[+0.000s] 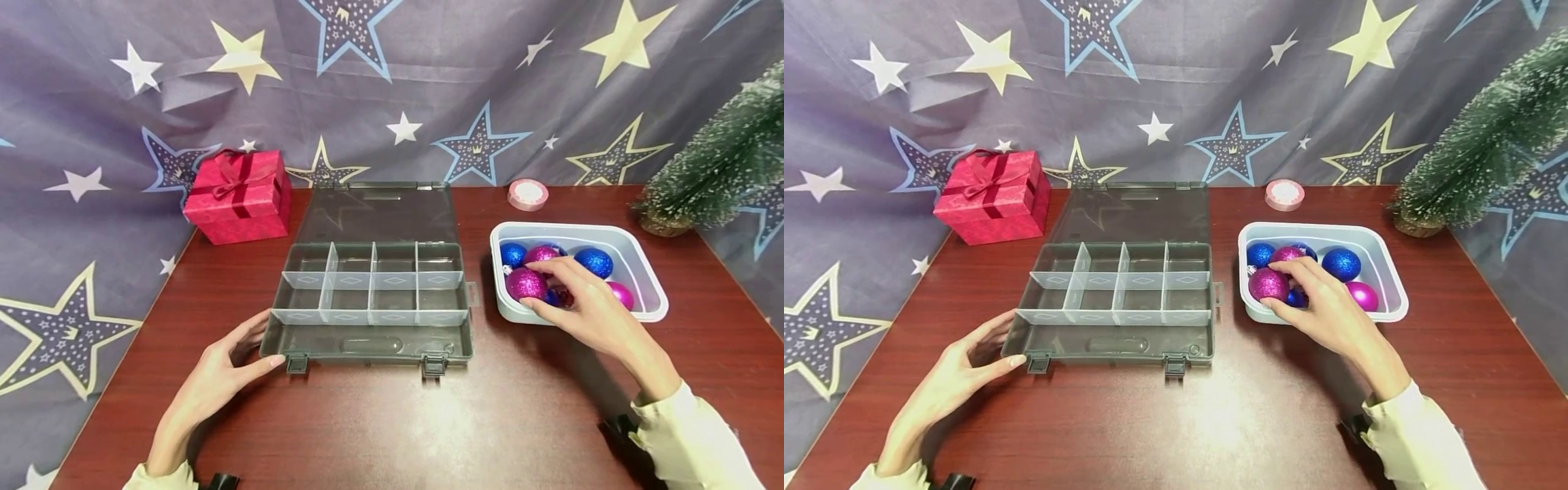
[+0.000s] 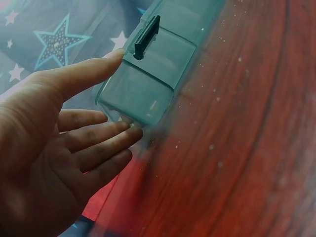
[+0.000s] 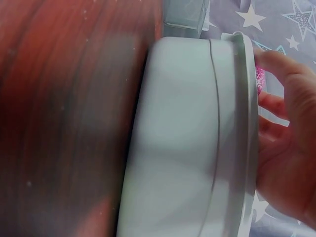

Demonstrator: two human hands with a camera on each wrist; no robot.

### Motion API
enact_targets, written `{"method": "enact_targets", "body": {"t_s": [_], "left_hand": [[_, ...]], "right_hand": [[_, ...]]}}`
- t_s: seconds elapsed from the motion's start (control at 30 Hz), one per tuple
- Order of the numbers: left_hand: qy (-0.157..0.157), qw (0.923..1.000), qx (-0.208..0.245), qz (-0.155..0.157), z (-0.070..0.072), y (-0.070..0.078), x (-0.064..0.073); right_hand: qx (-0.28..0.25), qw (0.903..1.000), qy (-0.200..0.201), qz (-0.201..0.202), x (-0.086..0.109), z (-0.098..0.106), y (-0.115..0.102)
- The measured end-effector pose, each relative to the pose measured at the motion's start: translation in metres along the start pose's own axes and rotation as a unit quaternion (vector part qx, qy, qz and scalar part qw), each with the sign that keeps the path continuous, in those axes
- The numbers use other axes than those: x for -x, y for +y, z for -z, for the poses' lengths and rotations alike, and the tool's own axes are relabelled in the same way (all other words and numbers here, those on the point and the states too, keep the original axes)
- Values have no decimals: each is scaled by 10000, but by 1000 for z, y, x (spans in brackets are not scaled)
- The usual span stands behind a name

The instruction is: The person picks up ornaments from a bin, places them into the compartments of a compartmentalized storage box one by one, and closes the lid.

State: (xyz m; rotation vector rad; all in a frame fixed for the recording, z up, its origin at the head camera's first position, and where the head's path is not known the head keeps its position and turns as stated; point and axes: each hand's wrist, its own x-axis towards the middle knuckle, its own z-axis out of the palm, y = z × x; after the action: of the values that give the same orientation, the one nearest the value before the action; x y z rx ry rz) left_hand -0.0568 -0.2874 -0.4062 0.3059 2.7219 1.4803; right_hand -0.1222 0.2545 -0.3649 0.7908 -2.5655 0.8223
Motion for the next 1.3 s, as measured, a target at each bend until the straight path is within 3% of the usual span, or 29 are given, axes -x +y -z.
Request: {"method": "enact_targets", "body": {"t_s": [0.23,0.43,0.67,0.87,1.3], "left_hand": [[42,10000,0,21,0,0,0],[75,10000,0,-27,0,-1,2],[88,9999,-42,-64,-1,-2,1],[70,10000,-12,-67,-1,-2,1],[41,10000,8,-71,-1,-2,0]], "right_hand": [[-23,10000,88,-12,-2,4,-2],[-308,9987,355,184,-9,9,-7],[-552,9974,350,291,-20,5,-13],[-689,9955,227,612,-38,-9,-14],[-232,9985,-431,255,-76,-36,-20]]}}
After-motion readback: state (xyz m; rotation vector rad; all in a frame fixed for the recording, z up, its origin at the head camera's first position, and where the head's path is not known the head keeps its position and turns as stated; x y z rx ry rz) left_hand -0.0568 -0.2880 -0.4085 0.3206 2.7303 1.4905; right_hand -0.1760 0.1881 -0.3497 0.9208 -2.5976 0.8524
